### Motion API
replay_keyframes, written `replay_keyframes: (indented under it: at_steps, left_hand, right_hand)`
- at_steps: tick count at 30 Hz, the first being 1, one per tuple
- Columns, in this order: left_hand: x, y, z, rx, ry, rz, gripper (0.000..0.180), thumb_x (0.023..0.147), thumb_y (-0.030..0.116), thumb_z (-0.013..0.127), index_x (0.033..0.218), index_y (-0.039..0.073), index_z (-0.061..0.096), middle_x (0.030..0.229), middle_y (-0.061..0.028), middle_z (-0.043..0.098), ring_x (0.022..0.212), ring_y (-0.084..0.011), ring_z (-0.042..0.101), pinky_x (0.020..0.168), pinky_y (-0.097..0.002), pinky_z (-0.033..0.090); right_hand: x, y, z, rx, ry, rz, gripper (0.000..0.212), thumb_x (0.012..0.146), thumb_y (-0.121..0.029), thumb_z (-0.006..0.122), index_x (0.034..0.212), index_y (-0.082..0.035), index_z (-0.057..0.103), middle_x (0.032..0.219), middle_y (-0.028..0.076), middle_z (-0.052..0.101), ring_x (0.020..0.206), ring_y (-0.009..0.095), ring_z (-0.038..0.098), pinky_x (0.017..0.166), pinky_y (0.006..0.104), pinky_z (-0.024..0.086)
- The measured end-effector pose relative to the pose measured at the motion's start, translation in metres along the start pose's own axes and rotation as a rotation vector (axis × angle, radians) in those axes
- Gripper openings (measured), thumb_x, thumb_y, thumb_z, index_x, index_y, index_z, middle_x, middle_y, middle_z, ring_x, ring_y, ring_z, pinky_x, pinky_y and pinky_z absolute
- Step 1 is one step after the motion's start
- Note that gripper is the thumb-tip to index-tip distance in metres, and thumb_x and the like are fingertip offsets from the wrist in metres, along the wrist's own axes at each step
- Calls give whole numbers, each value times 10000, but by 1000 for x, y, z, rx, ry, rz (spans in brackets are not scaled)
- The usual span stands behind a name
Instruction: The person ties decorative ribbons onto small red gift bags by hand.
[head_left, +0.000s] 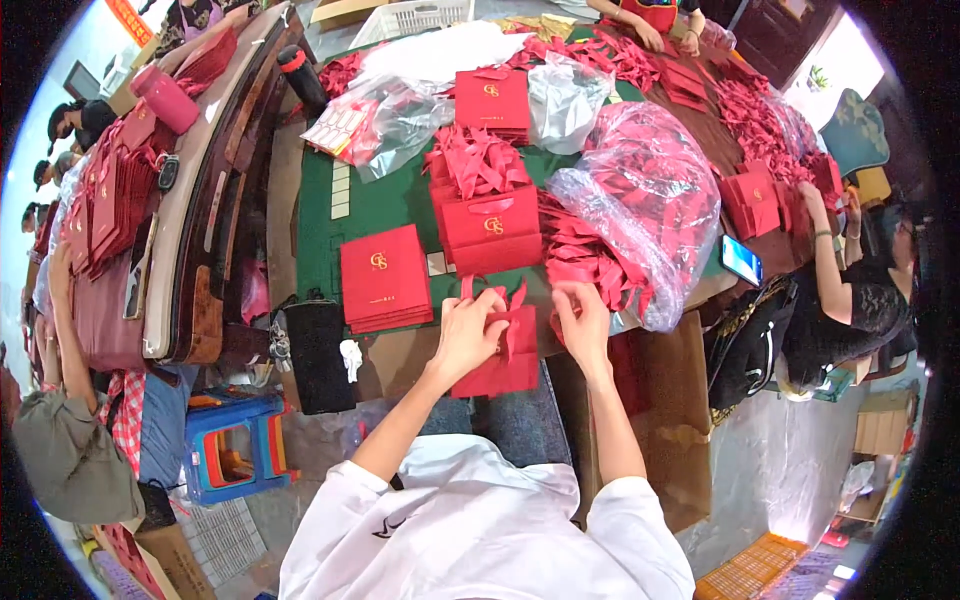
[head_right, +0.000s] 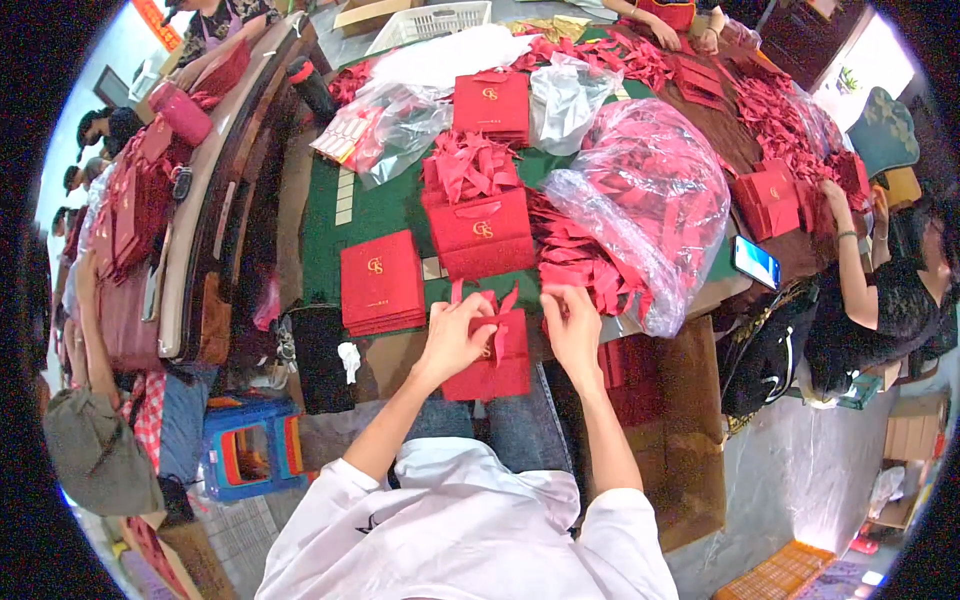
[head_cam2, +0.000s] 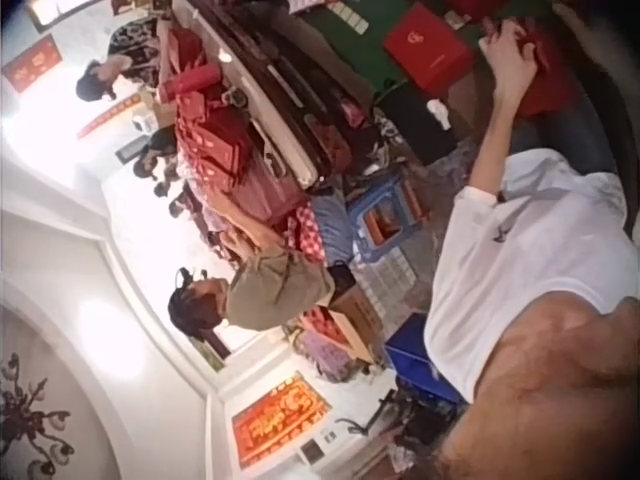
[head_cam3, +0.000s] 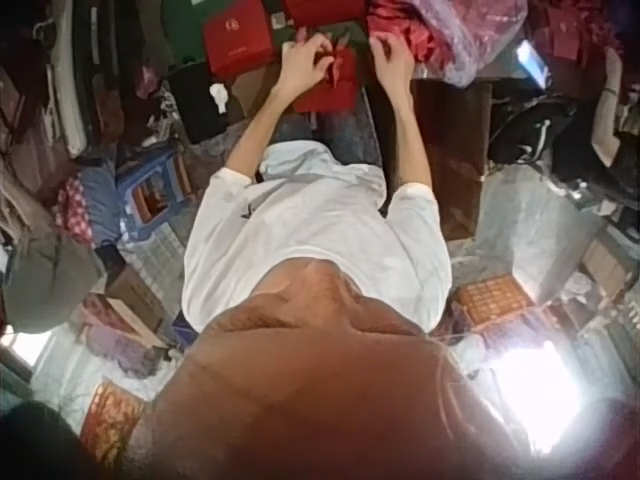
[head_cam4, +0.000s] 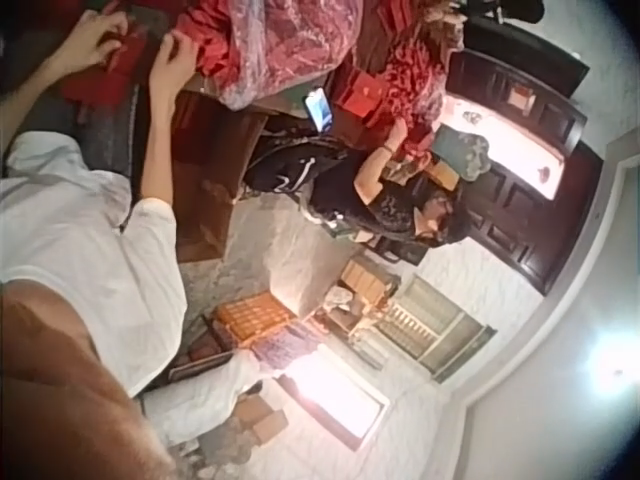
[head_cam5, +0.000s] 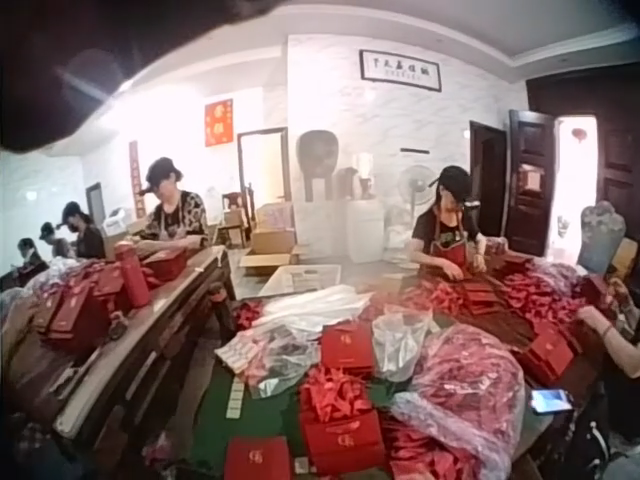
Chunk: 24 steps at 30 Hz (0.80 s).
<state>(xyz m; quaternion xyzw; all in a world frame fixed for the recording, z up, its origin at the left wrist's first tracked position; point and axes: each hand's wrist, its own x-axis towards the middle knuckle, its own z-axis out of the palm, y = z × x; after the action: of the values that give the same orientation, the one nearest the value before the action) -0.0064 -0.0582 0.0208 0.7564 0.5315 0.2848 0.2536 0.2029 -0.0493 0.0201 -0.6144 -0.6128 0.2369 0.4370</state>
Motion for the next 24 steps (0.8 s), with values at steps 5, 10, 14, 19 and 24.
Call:
replay_keyframes:
  at_steps: [5,10,14,19,24]
  left_hand:
    - [11,-21,15,-50,92,-92,263,804,160,738,1013,86,596,938,-70,699,909,-271,673,849,-431,410]
    - [11,-13,21,-41,144,-91,245,824,169,722,1023,85,605,964,-78,688,934,-285,649,866,-439,409]
    - [-3,-1,15,32,290,40,211,870,154,664,1063,92,606,981,-92,671,949,-303,600,876,-426,392]
    - [-44,13,19,-531,75,-137,259,975,192,584,1140,-7,559,864,-173,695,787,-260,706,682,-377,536]
    - [-65,12,5,-497,-122,-171,172,971,73,542,1110,-22,511,759,-130,670,709,-199,683,642,-326,515]
  right_hand:
    - [-37,-31,-9,-37,-362,63,242,827,-264,760,864,-31,705,765,82,658,670,169,627,629,306,492]
    - [-72,-34,9,-279,-490,-10,348,750,-376,804,800,-50,691,723,113,673,628,225,662,611,363,517]
    - [-73,-25,19,-35,-414,91,251,812,-293,763,801,-54,686,709,77,665,662,197,657,591,333,495]
    - [-50,-34,18,578,-304,427,150,923,-142,698,826,-42,642,719,-53,618,641,16,546,580,192,431]
    - [-40,-25,15,658,-91,384,137,925,-85,684,816,-61,605,718,-67,585,630,4,499,575,175,395]
